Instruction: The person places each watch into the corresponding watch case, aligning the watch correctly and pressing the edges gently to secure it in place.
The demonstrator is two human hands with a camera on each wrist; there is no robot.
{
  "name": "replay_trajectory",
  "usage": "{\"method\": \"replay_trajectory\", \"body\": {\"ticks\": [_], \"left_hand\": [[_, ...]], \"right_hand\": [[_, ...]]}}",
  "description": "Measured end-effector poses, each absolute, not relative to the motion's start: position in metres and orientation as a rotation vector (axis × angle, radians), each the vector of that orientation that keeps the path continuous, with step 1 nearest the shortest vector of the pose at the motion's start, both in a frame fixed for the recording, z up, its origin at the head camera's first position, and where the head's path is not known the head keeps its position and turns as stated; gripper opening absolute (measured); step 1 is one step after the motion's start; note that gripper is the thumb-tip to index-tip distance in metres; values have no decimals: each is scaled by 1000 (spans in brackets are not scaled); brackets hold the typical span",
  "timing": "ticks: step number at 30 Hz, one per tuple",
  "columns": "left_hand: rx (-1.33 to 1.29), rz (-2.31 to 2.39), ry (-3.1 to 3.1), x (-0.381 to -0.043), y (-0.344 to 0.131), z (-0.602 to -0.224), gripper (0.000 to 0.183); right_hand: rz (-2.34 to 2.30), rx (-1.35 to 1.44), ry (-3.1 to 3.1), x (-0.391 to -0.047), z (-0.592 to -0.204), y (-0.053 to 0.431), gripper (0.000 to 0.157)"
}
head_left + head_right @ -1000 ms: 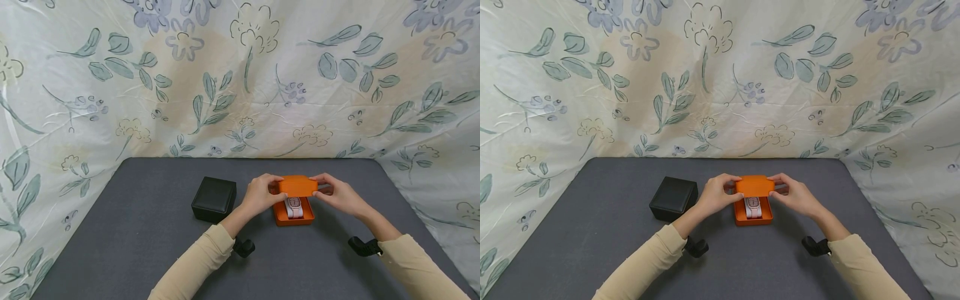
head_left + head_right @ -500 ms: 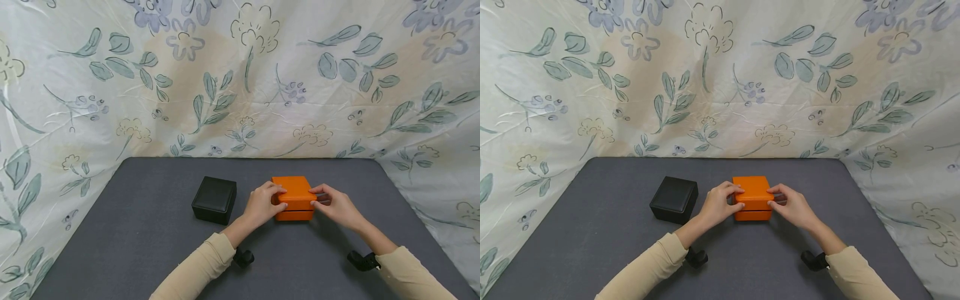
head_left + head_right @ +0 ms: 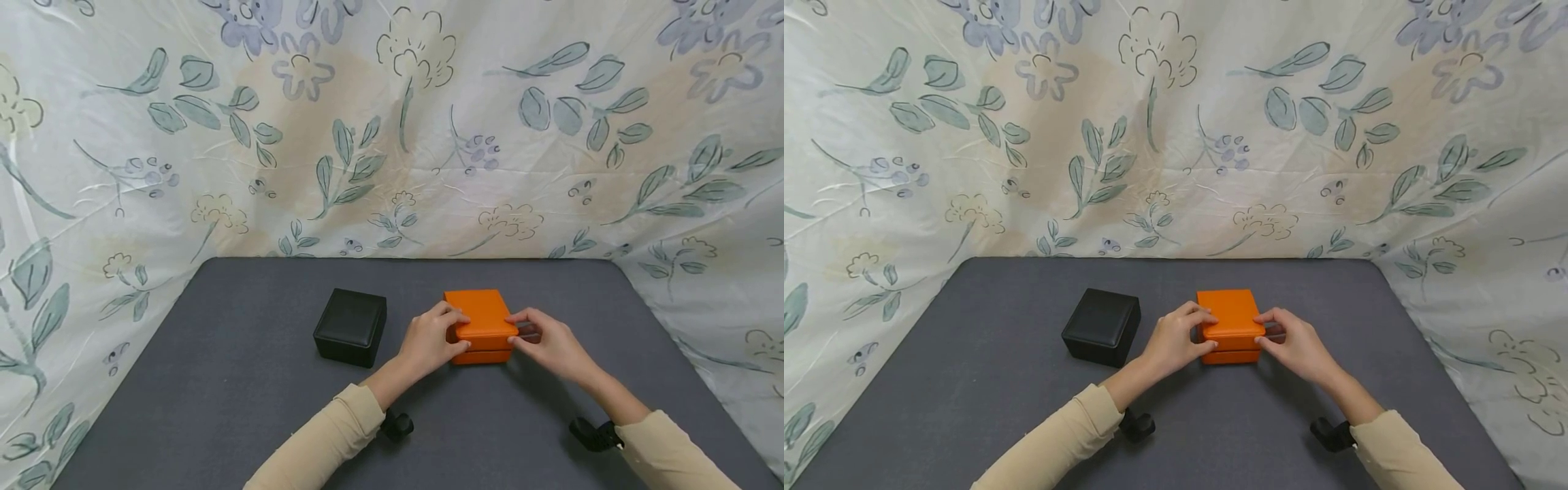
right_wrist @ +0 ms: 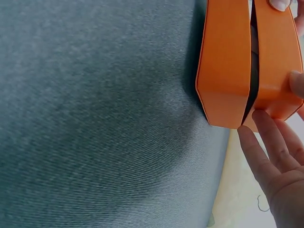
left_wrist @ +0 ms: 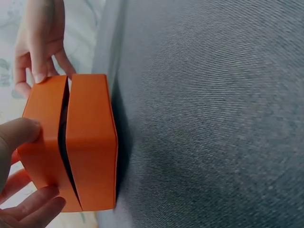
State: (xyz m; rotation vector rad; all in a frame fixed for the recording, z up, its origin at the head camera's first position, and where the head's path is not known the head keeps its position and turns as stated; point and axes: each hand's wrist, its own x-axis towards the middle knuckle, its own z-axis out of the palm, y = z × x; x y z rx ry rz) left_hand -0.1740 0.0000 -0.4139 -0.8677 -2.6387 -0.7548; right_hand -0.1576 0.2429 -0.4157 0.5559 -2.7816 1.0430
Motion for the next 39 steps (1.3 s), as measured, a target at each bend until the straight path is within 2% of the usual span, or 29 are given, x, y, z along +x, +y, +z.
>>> {"method": "replay_trajectory", "body": {"ticks": [13,39], "left_hand": [[-944,-635,-2585,-170,0,-422,34],[-985,-592,-2611,-168,-2,-423,32]], "right_hand": [[972,652,-2714,-153,-423,246,33],[905,679,-2745,-152,-424,247,29]]}}
